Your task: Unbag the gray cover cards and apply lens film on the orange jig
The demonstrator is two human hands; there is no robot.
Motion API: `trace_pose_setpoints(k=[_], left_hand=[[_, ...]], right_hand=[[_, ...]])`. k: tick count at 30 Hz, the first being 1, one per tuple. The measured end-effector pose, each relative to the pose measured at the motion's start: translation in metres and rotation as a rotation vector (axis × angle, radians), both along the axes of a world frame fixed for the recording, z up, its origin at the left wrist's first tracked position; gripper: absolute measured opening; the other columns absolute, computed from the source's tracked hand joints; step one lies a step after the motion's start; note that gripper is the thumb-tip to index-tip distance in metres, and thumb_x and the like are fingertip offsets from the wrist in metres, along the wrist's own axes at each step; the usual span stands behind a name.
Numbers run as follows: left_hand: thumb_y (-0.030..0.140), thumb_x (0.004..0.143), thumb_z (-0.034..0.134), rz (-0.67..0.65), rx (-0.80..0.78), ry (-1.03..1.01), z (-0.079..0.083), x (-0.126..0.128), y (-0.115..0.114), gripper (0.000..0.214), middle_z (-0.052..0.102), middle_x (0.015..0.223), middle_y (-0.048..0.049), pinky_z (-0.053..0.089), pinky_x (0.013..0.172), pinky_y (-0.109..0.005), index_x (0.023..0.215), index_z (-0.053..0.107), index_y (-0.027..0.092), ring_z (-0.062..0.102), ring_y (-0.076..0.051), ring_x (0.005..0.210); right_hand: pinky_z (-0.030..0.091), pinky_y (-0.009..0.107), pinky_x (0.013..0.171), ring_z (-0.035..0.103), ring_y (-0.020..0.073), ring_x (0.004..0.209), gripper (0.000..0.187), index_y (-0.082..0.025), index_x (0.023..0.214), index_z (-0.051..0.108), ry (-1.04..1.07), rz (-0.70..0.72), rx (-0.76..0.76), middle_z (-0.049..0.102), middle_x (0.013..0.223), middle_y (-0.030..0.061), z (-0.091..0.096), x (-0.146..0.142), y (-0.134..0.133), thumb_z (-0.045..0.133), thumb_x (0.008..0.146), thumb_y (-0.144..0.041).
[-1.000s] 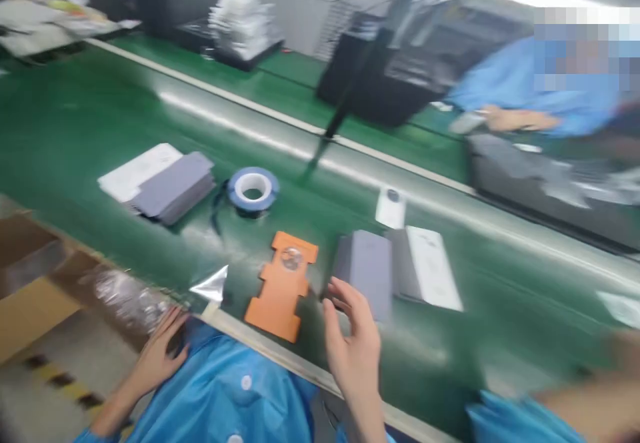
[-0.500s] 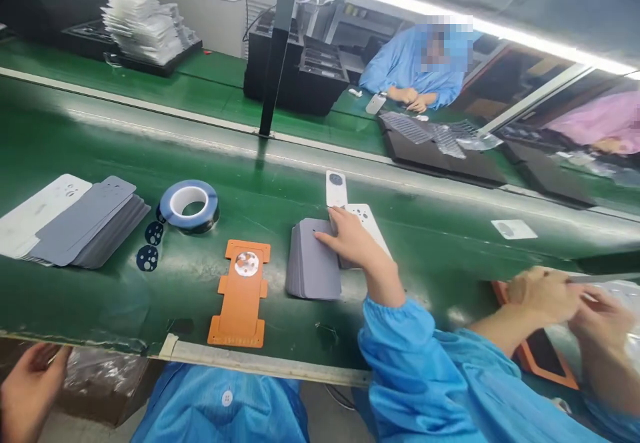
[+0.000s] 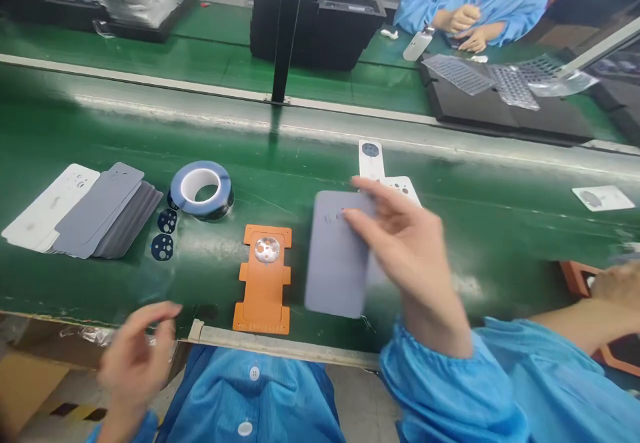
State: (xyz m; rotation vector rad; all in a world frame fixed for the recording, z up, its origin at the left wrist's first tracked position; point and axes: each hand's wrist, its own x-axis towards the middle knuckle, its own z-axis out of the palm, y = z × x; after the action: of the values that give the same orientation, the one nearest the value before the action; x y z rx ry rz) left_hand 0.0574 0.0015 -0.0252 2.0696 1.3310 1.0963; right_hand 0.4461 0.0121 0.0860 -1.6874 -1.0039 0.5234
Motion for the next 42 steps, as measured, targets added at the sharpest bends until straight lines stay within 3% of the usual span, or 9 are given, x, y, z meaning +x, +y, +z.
trace_pose_setpoints(k=[3,7,12,15,19,25,29,37,42], left_hand=[[0.011,0.089,0.055,-0.28,-0.043,-0.074,-0.001,0.064,0.015,0.038,0.065,0.126,-0.0136,0.052,0.102,-0.047,0.126,0.054,0.02,0.061,-0.028,0.121],[0.015,0.095,0.044,-0.341,-0.083,-0.092,-0.007,0.095,0.018,0.051,0.04,0.154,-0.0205,0.039,0.113,-0.059,0.145,0.036,0.017,0.038,-0.033,0.144],[0.042,0.085,0.068,-0.488,0.086,0.246,-0.009,0.091,0.006,0.087,0.022,0.162,-0.0256,0.03,0.114,-0.067,0.154,0.023,0.014,0.02,-0.044,0.15],[0.036,0.086,0.07,-0.504,0.176,0.45,-0.013,0.09,0.0,0.069,0.023,0.163,-0.0223,0.03,0.113,-0.066,0.147,0.043,0.02,0.019,-0.044,0.15],[0.035,0.09,0.065,-0.529,0.212,0.521,-0.018,0.09,-0.002,0.053,0.043,0.154,-0.0207,0.026,0.116,-0.063,0.139,0.053,0.017,0.028,-0.039,0.148],[0.033,0.094,0.06,-0.574,0.198,0.487,-0.015,0.092,0.001,0.047,0.058,0.144,-0.0132,0.009,0.124,-0.053,0.136,0.056,0.013,0.045,-0.03,0.14],[0.033,0.094,0.06,-0.556,0.198,0.454,-0.019,0.092,0.0,0.048,0.057,0.145,-0.0121,0.009,0.124,-0.051,0.138,0.055,0.015,0.044,-0.029,0.141],[0.029,0.091,0.06,-0.563,0.172,0.428,-0.009,0.094,0.002,0.052,0.058,0.144,-0.013,0.014,0.124,-0.05,0.14,0.053,0.013,0.046,-0.03,0.14],[0.031,0.087,0.064,-0.582,-0.055,0.17,0.005,0.093,0.006,0.052,0.057,0.143,-0.0169,0.037,0.113,-0.052,0.136,0.053,0.016,0.047,-0.033,0.137]], right_hand=[[0.06,0.033,0.072,0.071,0.0193,0.082,0.033,-0.025,0.115,0.07,0.176,0.173,-0.036,0.074,0.101,0.0045,-0.025,-0.049,0.004,0.075,0.082,-0.033],[0.061,0.032,0.065,0.07,0.0188,0.077,0.027,-0.025,0.114,0.066,0.291,0.238,-0.088,0.073,0.1,0.004,-0.063,-0.087,0.003,0.067,0.089,-0.036],[0.059,0.03,0.061,0.067,0.0172,0.072,0.022,-0.024,0.114,0.062,0.188,0.201,-0.086,0.071,0.098,0.004,-0.077,-0.095,-0.003,0.06,0.093,-0.033],[0.06,0.036,0.077,0.068,0.021,0.09,0.022,-0.024,0.114,0.061,0.026,0.258,-0.044,0.069,0.106,0.0064,-0.08,-0.094,-0.001,0.054,0.094,-0.023],[0.052,0.047,0.1,0.058,0.0274,0.114,0.034,-0.019,0.121,0.06,-0.399,0.242,-0.01,0.06,0.121,0.0144,-0.094,-0.094,0.003,0.048,0.091,-0.011],[0.043,0.055,0.107,0.042,0.0351,0.134,0.045,-0.012,0.134,0.055,-0.785,0.272,-0.145,0.051,0.139,0.0209,-0.107,-0.101,-0.003,0.043,0.092,-0.008],[0.044,0.053,0.105,0.045,0.0365,0.131,0.047,-0.008,0.14,0.052,-0.952,0.419,-0.236,0.049,0.147,0.0205,-0.107,-0.114,-0.006,0.044,0.093,-0.01],[0.039,0.052,0.111,0.046,0.0341,0.134,0.047,-0.013,0.14,0.055,-0.928,0.427,-0.329,0.051,0.149,0.0141,-0.099,-0.119,-0.007,0.046,0.093,-0.012],[0.043,0.054,0.108,0.04,0.0372,0.14,0.046,-0.011,0.141,0.051,-0.765,0.217,-0.345,0.042,0.152,0.0229,-0.101,-0.119,-0.033,0.048,0.097,-0.024]])
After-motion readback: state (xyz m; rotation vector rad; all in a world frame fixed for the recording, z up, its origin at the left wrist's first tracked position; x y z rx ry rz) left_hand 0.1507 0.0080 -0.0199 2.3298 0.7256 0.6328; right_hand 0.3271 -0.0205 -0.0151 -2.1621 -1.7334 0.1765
